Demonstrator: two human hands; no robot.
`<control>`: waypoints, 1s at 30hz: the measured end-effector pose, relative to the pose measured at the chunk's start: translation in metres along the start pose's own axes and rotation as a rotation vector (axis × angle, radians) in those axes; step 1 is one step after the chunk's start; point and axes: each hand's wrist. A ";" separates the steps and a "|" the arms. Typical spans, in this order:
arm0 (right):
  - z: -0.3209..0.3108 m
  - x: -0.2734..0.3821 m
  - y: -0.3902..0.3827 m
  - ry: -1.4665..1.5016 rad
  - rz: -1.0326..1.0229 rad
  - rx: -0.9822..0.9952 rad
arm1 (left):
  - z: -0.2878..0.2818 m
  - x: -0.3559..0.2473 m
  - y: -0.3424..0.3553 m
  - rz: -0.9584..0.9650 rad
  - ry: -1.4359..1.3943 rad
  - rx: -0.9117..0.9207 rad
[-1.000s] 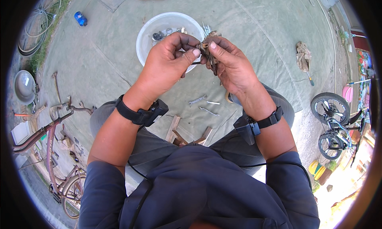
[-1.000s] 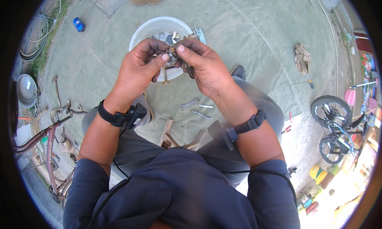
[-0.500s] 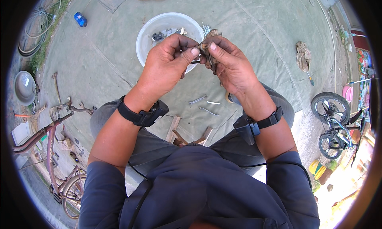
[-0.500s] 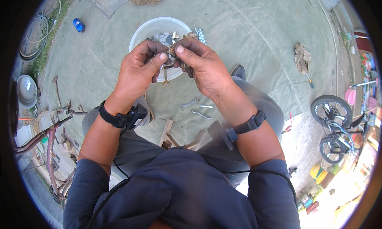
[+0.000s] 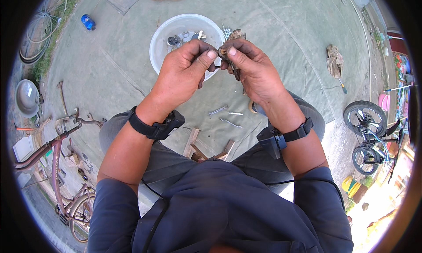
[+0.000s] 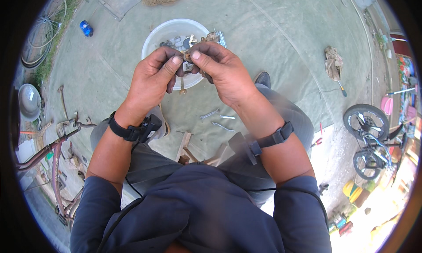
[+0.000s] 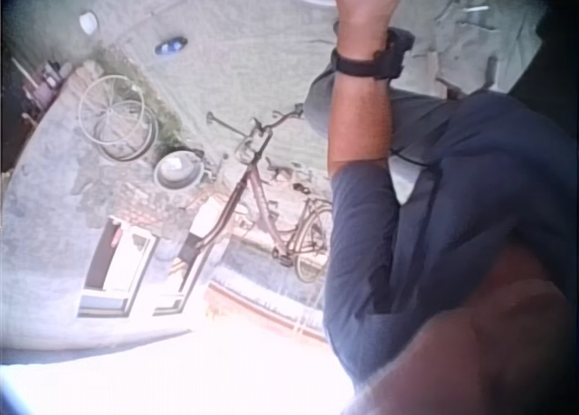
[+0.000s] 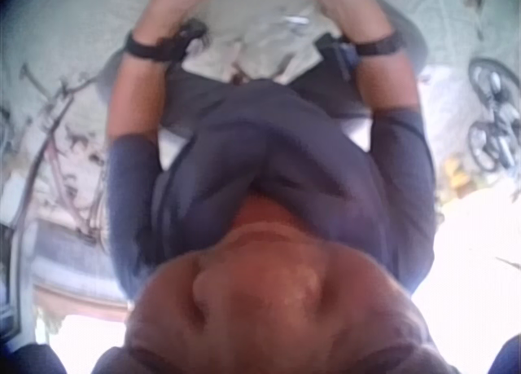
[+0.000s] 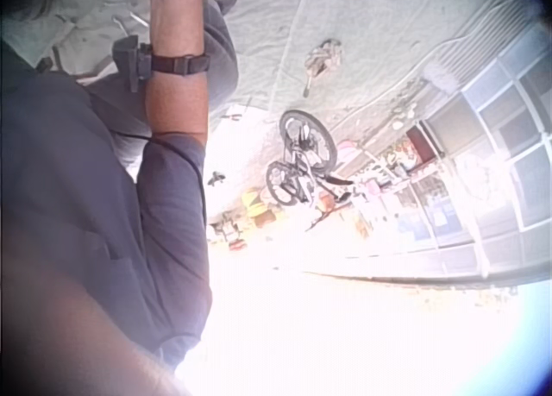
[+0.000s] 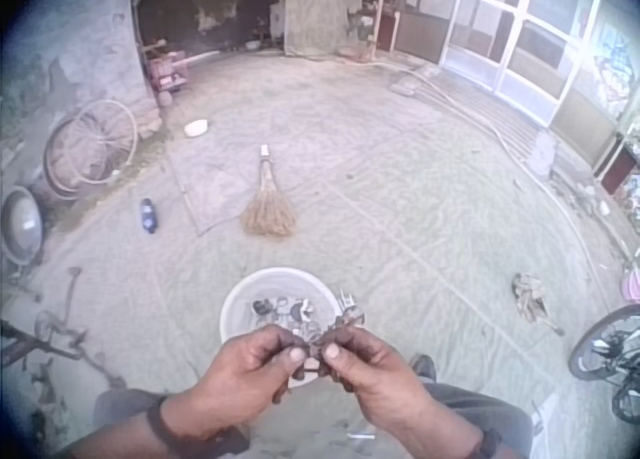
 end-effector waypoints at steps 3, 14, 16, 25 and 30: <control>-0.001 0.000 0.000 -0.034 -0.014 -0.002 | 0.000 0.000 0.000 -0.006 0.017 0.012; 0.002 -0.001 -0.001 0.051 0.040 0.000 | 0.004 0.000 -0.002 -0.003 0.003 0.059; 0.003 -0.002 0.000 0.054 0.026 0.012 | 0.004 0.001 -0.003 0.009 0.029 0.056; 0.004 -0.003 -0.001 0.015 0.010 0.007 | 0.006 -0.001 -0.004 -0.203 -0.134 0.055; 0.003 -0.002 -0.001 -0.026 -0.018 0.004 | 0.005 -0.002 -0.001 -0.313 -0.280 0.084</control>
Point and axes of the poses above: each hand's wrist, its own y-axis towards the middle knuckle, its own z-axis out of the palm, x = y × z, and after that the axes turned 12 degrees about -x, right-handed
